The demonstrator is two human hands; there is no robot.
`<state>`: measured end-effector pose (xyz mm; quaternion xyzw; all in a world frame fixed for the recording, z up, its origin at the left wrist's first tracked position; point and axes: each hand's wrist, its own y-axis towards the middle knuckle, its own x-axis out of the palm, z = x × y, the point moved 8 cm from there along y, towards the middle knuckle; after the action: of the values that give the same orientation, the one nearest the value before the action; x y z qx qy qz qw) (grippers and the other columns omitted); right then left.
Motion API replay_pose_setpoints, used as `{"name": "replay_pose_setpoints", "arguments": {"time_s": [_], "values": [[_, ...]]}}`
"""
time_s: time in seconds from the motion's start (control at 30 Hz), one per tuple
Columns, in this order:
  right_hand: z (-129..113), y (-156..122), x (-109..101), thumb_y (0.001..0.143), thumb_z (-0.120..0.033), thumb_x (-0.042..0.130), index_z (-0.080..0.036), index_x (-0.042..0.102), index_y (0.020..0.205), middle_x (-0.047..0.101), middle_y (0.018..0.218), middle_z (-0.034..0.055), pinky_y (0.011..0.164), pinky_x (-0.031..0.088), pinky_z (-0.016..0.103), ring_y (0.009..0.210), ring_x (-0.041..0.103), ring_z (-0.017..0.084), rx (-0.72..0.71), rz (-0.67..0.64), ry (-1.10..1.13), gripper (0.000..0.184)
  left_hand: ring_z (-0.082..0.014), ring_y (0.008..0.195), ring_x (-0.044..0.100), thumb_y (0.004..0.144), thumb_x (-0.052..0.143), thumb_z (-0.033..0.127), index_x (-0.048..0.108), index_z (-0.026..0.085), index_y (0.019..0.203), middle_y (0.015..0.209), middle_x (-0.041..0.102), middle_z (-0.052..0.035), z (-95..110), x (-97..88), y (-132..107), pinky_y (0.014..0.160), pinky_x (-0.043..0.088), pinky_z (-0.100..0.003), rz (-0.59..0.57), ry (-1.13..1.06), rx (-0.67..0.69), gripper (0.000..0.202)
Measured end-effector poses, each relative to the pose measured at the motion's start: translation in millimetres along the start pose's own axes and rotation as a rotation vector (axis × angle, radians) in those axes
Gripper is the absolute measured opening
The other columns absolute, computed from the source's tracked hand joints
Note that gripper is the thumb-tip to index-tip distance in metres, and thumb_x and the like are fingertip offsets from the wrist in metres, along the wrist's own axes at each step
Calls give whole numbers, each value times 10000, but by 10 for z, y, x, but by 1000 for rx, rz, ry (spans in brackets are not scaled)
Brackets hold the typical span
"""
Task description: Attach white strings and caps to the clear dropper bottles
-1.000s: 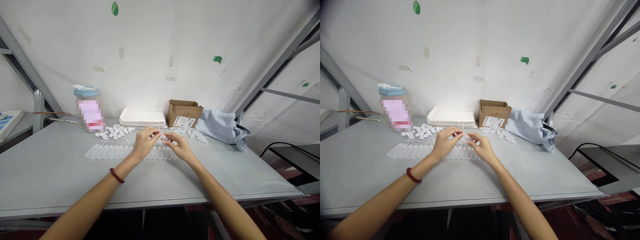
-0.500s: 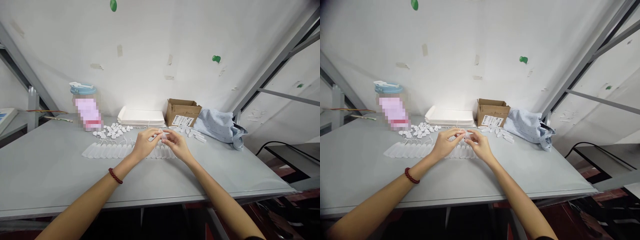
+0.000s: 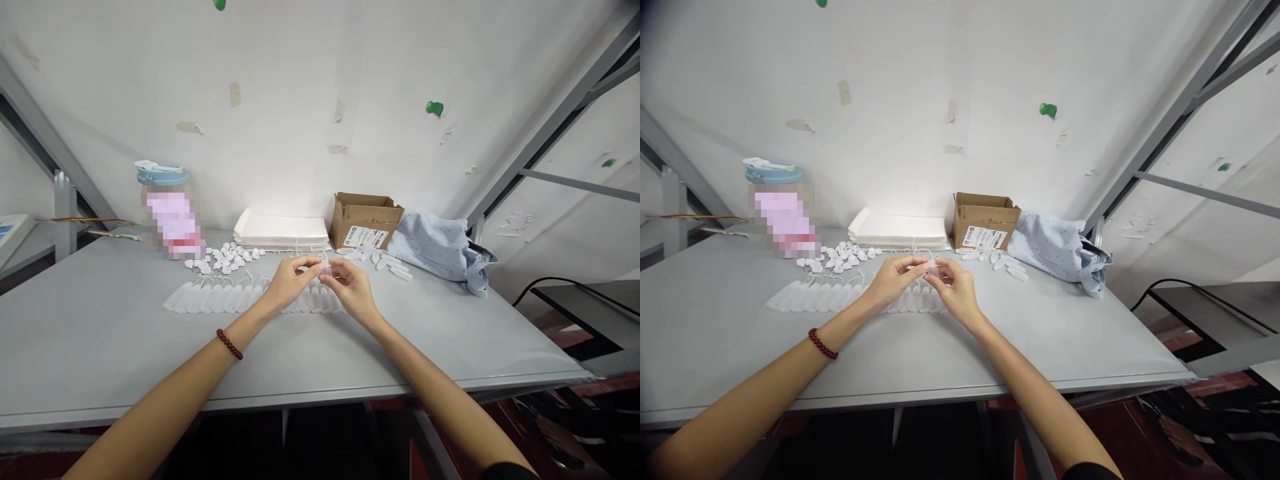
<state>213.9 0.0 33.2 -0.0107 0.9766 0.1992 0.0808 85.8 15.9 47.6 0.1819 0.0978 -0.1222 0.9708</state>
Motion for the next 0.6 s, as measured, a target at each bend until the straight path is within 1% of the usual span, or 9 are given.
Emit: {"name": "replay_pose_setpoints", "arguments": {"time_s": [0.1,0.23,0.3,0.43,0.5,0.6], "values": [[2,-12,0,705,-433,728,-186,621,874,708,741,47,658,545,348,670,665,193,20,21,5,318,-219,882,660,820,580,380,738,177,880,899,736,-57,-4,27,10,786,512,-327,-28,42,23,264],[49,-12,-1,686,-472,735,-178,611,820,695,678,42,611,531,330,618,658,193,78,34,6,347,-210,820,664,816,571,368,744,170,809,830,737,-45,-45,30,20,721,513,-296,-30,72,8,263],[65,-2,-2,686,-477,731,-180,601,844,688,658,32,613,526,328,609,656,193,91,28,7,360,-206,803,659,819,556,368,742,171,788,810,735,-36,-53,23,21,705,508,-290,-18,92,7,273],[59,21,-21,673,-461,744,-190,568,949,686,668,10,637,527,332,601,651,183,81,23,30,425,-197,761,643,832,522,381,736,172,783,766,724,-21,-26,-17,16,640,489,-271,47,131,36,304],[42,25,-12,670,-461,745,-191,574,948,696,706,19,649,532,333,619,655,180,77,-1,46,424,-194,754,641,840,505,379,732,169,779,755,720,-20,-19,-13,16,630,483,-266,47,136,40,315],[4,21,20,675,-465,740,-199,590,925,703,741,23,670,540,339,638,659,175,72,-53,66,394,-201,795,651,819,519,335,720,164,767,794,727,-29,-33,-6,17,663,492,-275,35,127,17,268]]}}
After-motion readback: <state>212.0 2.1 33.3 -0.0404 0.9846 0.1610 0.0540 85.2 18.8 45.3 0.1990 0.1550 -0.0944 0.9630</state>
